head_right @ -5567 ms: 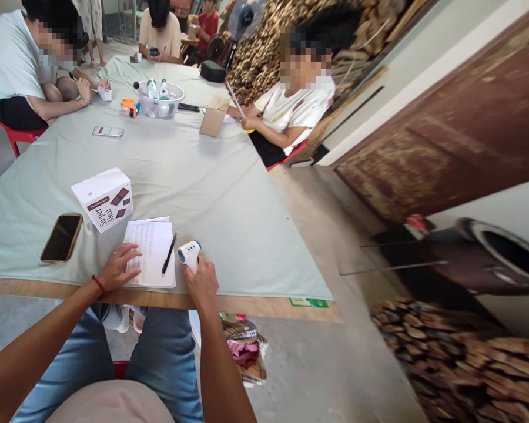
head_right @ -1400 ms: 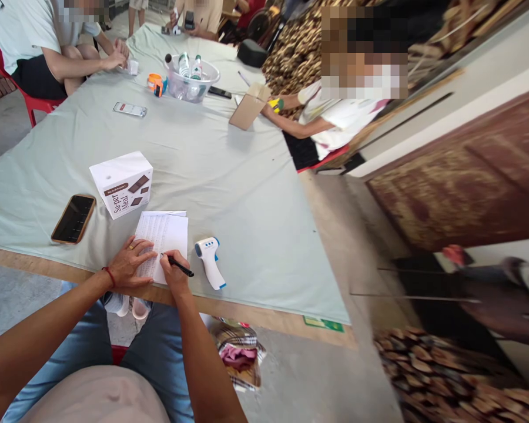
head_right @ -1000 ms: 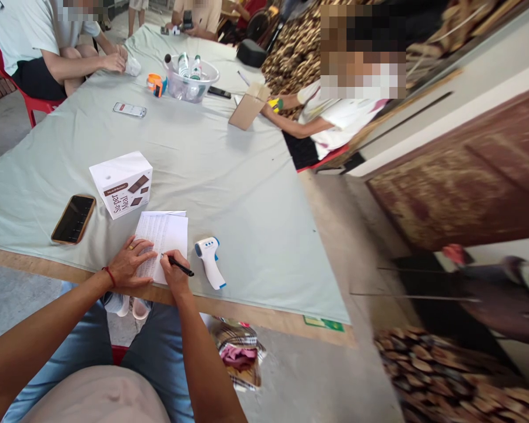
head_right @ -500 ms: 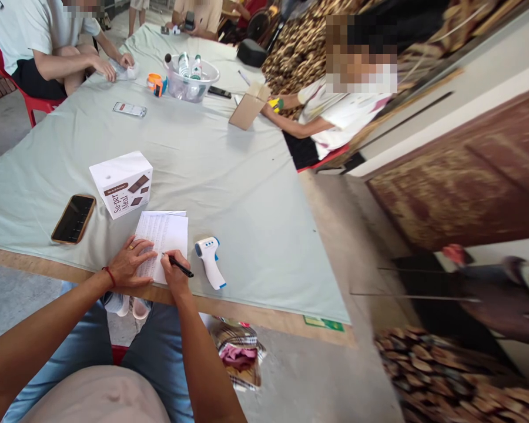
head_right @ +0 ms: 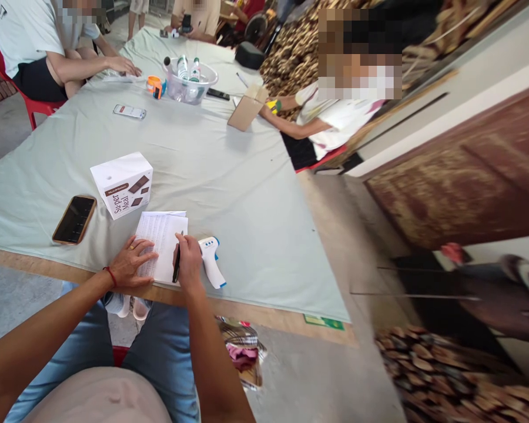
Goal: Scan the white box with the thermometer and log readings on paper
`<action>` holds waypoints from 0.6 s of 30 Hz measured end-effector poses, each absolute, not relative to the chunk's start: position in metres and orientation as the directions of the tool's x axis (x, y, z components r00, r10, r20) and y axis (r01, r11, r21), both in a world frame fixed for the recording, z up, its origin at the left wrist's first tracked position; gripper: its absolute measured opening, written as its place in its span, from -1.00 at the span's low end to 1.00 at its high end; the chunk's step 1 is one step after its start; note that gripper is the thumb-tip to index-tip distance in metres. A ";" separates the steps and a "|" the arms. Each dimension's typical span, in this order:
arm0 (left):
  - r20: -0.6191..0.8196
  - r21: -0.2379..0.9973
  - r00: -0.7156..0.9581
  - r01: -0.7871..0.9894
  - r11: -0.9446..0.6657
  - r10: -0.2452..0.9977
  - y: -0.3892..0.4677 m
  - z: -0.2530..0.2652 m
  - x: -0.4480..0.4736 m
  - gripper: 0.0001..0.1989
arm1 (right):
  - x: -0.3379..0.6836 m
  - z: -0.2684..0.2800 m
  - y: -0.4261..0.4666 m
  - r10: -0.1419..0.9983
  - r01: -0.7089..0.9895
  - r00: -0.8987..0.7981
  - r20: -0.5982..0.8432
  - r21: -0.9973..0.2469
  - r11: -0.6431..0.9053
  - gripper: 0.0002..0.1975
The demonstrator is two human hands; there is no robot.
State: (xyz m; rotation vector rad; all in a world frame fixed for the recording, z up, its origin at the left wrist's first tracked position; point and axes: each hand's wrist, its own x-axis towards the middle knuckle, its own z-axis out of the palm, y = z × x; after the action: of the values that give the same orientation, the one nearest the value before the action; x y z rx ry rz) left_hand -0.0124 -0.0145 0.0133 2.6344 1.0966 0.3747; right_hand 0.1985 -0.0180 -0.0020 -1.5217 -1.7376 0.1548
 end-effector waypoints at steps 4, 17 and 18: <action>0.156 0.343 0.681 0.642 -0.686 0.715 -0.016 0.014 -0.014 -0.44 | 0.219 -0.003 0.008 0.909 0.928 -0.188 0.372 -0.236 0.289 -0.58; 0.289 0.765 -0.285 0.643 -0.041 0.914 0.038 0.011 -0.063 -0.42 | 0.280 -0.013 -0.031 0.921 0.959 0.082 0.381 -0.282 0.031 -0.52; 0.263 0.794 -0.354 0.607 0.007 0.897 0.051 0.013 -0.067 -0.20 | 0.282 -0.016 -0.037 0.931 0.952 0.130 0.342 -0.306 -0.020 -0.48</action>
State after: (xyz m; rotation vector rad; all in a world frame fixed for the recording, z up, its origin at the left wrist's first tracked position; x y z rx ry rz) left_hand -0.0669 0.0508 0.0131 1.5541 1.9713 1.2768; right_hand 0.2821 -0.0367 -0.0159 -1.9586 -1.8086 -0.0614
